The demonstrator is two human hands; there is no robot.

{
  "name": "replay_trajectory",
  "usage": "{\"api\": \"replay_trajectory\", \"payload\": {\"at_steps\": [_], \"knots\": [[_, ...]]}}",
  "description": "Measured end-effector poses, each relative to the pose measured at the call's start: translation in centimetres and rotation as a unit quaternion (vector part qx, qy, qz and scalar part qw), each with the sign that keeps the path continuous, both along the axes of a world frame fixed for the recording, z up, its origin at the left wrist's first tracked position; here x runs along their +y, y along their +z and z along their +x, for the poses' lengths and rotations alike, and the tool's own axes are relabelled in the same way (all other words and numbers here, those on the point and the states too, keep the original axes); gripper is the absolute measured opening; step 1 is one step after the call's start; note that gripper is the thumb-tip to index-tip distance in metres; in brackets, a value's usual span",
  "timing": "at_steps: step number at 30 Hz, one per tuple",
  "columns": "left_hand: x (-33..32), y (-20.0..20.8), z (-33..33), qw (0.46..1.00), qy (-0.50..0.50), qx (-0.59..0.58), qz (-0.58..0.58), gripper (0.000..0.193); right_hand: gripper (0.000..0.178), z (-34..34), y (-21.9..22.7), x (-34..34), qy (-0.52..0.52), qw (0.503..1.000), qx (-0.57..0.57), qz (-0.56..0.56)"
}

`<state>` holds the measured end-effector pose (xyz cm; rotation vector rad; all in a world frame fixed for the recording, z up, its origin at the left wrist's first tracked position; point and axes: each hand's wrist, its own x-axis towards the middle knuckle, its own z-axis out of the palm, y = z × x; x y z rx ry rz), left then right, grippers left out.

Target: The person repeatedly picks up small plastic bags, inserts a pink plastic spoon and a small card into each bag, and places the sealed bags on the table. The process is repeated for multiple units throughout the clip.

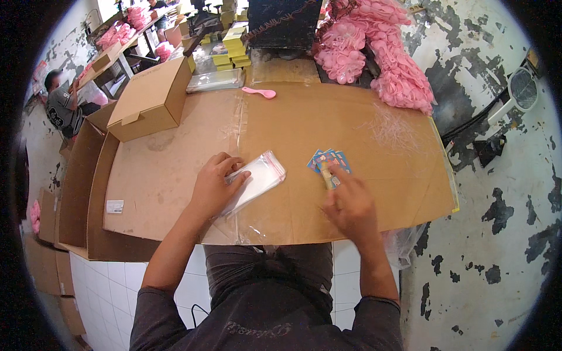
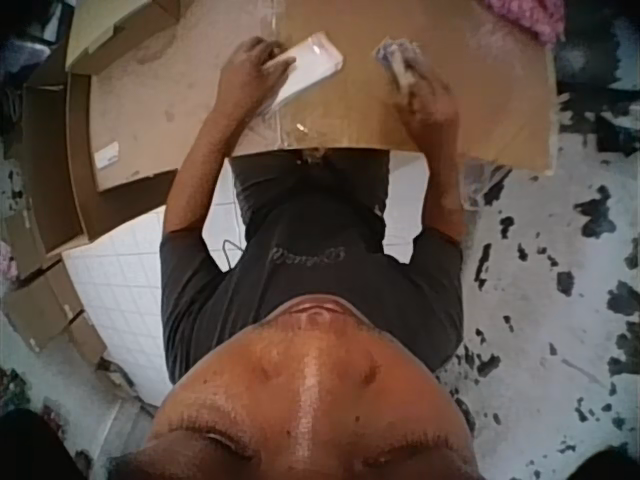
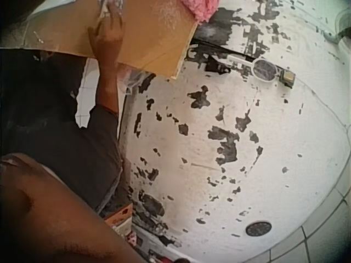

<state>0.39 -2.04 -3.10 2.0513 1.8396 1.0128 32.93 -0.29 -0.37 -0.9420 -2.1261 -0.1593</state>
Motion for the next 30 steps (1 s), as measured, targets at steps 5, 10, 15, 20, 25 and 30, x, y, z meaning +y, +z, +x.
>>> {"api": "replay_trajectory", "payload": {"at_steps": [5, 10, 15, 20, 25, 30], "knots": [[0.2, -0.1, 0.2, 1.0, -0.007, 0.017, 0.016, 0.029, 0.018, -2.7, -1.3, -1.6, 0.091, 0.991, -0.074, -0.07], [0.0, -0.1, 0.1, 1.0, -0.001, 0.012, 0.002, 0.026, 0.017, -2.1, -0.5, -2.0, 0.125, 0.971, -0.071, -0.191], [0.2, -0.4, -0.1, 1.0, 0.001, -0.004, -0.004, 0.022, 0.025, -2.1, 0.6, 0.7, 0.155, 0.968, -0.095, -0.171], [0.3, -0.3, 0.0, 0.997, 0.015, -0.07, -0.031, 0.016, 0.033, -3.1, -0.3, 1.4, 0.238, 0.94, -0.194, -0.147], [0.2, 0.1, -0.3, 0.993, 0.026, -0.108, -0.04, 0.016, 0.02, -3.1, 0.1, 3.3, 0.197, 0.954, -0.202, -0.104], [0.3, -0.7, -0.8, 0.997, 0.005, -0.081, 0.012, 0.015, 0.015, -3.2, 0.3, 3.5, 0.154, 0.971, -0.132, -0.123]]}}
